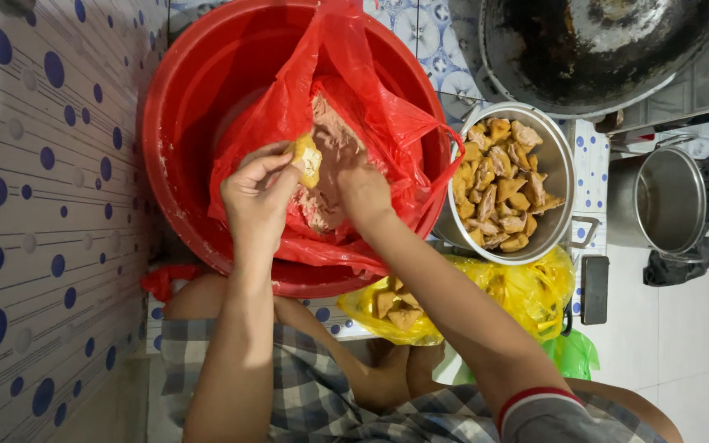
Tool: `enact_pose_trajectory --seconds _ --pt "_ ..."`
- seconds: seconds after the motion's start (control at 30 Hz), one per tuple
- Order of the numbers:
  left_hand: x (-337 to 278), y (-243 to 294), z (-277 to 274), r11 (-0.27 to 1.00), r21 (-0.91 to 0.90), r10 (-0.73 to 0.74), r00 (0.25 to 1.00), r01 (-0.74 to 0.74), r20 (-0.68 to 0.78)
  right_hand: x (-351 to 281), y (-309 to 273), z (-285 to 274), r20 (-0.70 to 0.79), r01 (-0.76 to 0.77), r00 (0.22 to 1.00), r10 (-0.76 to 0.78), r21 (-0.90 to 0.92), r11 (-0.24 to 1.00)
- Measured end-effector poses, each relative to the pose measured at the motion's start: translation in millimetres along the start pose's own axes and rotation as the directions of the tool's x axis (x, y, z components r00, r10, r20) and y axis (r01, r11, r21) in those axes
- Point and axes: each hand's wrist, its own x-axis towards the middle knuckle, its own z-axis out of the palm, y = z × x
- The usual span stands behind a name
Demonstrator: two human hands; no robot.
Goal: Cutting food items with scissors and stuffing them with paste
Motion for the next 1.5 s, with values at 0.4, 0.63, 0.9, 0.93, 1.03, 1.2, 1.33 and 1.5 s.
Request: enact_pose_trajectory --seconds 0.4,0.63,0.9,0.93,1.03,1.2,1.33,1.5 --pt "0.6 -0.1 0.4 0.999 -0.050 -0.021 1.000 0.021 0.004 15.8 35.8 143.9 -0.053 0.365 0.931 -0.362 0.070 0.928" --pt "-1.5 1.6 2.7 0.997 -0.051 -0.048 0.999 0.049 0.020 26.2 78.0 99.0 0.088 0.399 0.866 -0.492 0.472 0.786" --pt "1.3 -2.4 1.3 0.997 -0.036 -0.073 0.997 0.075 0.040 -5.2 110.6 19.0 0.301 0.106 0.856 -0.421 0.695 0.711" --pt "2.5 -5.0 0.5 0.997 -0.025 -0.077 0.996 0.078 0.035 -11.4 113.0 -10.9 0.225 0.126 0.877 -0.424 0.745 0.655" --pt "0.7 4.6 -1.9 0.994 -0.003 -0.107 0.994 0.107 0.030 -28.8 122.8 -35.8 0.211 0.026 0.916 -0.340 0.817 0.576" --pt "-4.5 8.7 7.0 0.984 -0.032 -0.174 0.985 0.174 0.007 -63.7 145.7 -15.8 0.273 -0.215 0.956 -0.108 0.901 0.376" --pt "-10.3 0.4 17.5 0.932 -0.117 -0.349 0.936 0.342 -0.047 -95.6 141.7 -19.1 0.310 -0.303 0.949 0.063 0.947 -0.105" --pt "-14.9 -9.2 29.8 0.863 -0.247 -0.462 0.886 0.441 -0.031 -112.9 110.3 -24.3 0.256 -0.203 0.950 0.177 0.940 -0.273"
